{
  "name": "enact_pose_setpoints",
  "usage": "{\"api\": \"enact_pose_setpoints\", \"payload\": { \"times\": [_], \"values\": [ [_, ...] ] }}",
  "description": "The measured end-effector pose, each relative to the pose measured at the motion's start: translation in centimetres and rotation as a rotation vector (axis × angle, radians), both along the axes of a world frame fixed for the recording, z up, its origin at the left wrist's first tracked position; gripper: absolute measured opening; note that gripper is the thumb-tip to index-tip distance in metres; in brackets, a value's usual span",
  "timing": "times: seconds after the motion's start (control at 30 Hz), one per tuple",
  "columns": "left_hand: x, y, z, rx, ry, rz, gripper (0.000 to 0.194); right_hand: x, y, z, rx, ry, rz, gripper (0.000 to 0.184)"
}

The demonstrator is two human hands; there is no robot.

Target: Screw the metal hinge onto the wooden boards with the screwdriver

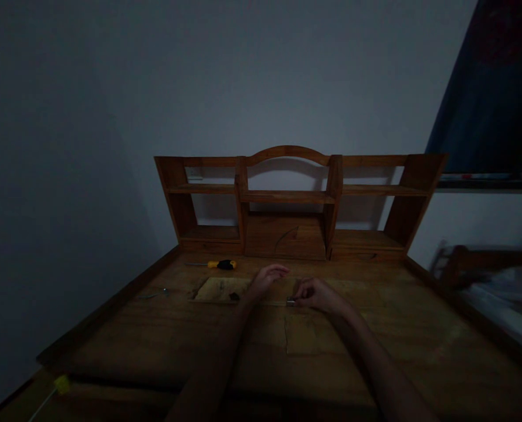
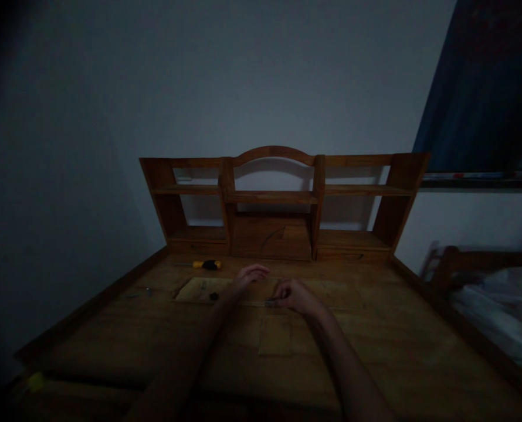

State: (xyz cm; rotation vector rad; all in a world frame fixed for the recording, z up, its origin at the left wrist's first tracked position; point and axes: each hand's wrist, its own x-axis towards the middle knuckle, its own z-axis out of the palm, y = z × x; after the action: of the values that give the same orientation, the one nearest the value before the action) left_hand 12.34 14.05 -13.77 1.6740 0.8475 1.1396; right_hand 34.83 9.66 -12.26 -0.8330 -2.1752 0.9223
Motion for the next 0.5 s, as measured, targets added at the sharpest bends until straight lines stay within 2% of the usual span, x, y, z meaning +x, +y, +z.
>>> {"api": "enact_pose_setpoints", "payload": {
  "times": [0.17, 0.5],
  "values": [
    [0.08, -0.49, 0.43, 0.000, 0.007, -0.002, 0.031, -0.15, -0.28, 0.18, 0.061, -0.032, -0.021, 0.026],
    [0.00, -0.33, 0.36, 0.009, 0.005, -0.010, 0.031, -0.09, -0.02, -0.12, 0.071, -0.060, -0.032, 0.015]
  ]
}}
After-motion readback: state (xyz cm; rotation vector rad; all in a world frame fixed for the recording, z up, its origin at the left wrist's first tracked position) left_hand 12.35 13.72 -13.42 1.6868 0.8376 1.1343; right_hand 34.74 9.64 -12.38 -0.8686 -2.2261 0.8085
